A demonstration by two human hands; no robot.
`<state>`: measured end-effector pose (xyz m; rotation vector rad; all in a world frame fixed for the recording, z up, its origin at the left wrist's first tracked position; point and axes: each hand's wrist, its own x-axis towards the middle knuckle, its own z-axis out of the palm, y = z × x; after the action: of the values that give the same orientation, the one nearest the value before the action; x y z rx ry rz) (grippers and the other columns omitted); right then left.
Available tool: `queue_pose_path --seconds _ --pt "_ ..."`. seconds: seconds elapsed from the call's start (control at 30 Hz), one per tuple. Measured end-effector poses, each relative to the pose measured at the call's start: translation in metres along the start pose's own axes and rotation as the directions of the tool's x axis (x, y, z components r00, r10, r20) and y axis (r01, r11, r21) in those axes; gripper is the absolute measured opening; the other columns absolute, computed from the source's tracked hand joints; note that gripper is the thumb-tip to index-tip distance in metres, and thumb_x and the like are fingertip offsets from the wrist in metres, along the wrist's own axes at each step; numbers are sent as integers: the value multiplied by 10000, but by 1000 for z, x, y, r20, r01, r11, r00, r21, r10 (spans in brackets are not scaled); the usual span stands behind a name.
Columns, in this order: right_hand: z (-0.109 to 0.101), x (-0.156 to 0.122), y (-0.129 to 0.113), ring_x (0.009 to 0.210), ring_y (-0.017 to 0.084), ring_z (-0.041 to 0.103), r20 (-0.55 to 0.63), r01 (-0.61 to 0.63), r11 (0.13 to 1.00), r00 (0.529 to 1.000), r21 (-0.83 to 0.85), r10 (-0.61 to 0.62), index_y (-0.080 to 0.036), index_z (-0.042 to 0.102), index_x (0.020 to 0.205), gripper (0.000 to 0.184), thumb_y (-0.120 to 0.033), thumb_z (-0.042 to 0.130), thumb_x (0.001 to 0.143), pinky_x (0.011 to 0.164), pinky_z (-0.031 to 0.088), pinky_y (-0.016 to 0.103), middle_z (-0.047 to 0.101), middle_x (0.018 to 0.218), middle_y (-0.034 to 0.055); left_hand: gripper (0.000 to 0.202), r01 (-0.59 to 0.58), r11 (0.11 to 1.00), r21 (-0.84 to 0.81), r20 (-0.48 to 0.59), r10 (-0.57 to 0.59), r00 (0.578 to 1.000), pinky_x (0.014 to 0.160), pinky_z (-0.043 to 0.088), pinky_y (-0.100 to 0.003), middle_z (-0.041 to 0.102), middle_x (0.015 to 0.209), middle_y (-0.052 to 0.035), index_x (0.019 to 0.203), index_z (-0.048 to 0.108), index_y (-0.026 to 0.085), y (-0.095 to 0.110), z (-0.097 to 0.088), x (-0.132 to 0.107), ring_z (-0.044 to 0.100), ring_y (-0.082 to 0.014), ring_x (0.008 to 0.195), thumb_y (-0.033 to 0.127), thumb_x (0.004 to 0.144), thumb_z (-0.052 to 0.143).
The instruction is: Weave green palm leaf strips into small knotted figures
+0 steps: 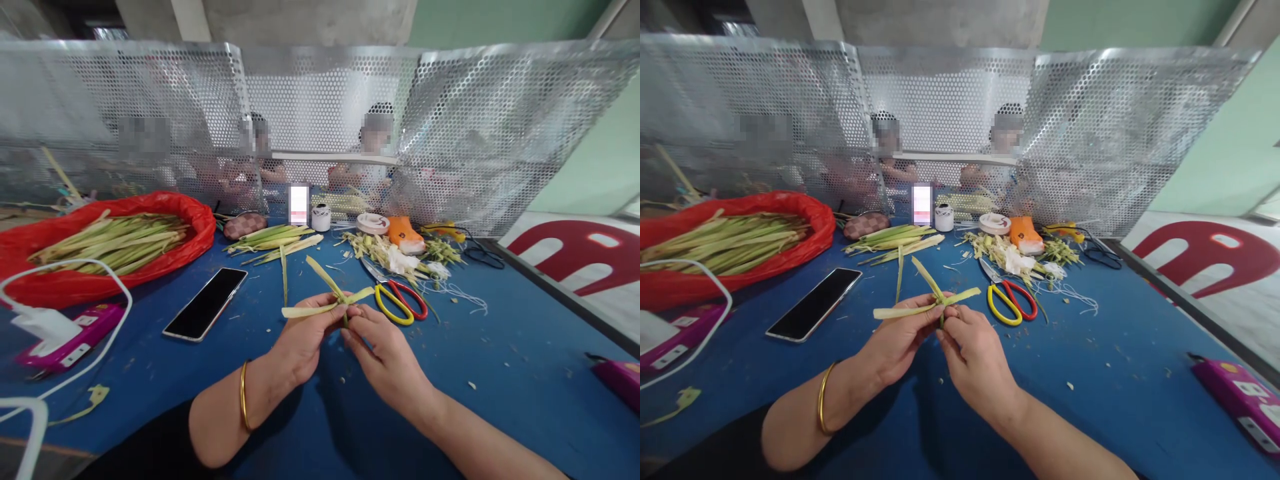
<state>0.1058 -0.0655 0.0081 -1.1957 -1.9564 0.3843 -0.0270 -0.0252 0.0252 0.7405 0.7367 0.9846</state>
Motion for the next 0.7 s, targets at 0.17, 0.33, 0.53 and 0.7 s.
queue_pose_path --seconds 0.17,0.33,0.53,0.7 --pt "-14 2 1 742 177 547 -123 11 987 992 -161 -31 -207 529 748 241 -264 434 963 705 396 305 588 787 35 127 64 998 29 -9 -64 998 745 507 -238 687 757 -45 840 611 140 8 -4 2 647 -121 714 120 748 697" --pt "-21 9 10 863 212 584 -150 -36 957 989 -287 -7 -208 580 919 104 -296 524 924 825 391 341 657 908 57 262 103 986 131 58 -111 992 727 513 -267 681 844 -37 934 630 148 8 -7 1 629 -120 703 178 703 749" --pt "-9 4 10 601 164 505 10 -49 936 998 -349 56 -213 450 671 285 -244 415 953 631 339 274 552 600 -7 336 -3 935 355 -60 26 998 511 416 -213 629 679 9 879 656 131 -3 -9 6 525 -91 566 287 622 806" --pt "-10 2 2 553 144 440 -16 -20 952 1000 -305 16 -213 367 602 331 -207 408 930 569 293 251 476 539 -18 324 -37 925 379 -99 80 992 439 362 -209 560 545 44 829 673 121 -6 -5 4 456 -80 469 303 594 804"
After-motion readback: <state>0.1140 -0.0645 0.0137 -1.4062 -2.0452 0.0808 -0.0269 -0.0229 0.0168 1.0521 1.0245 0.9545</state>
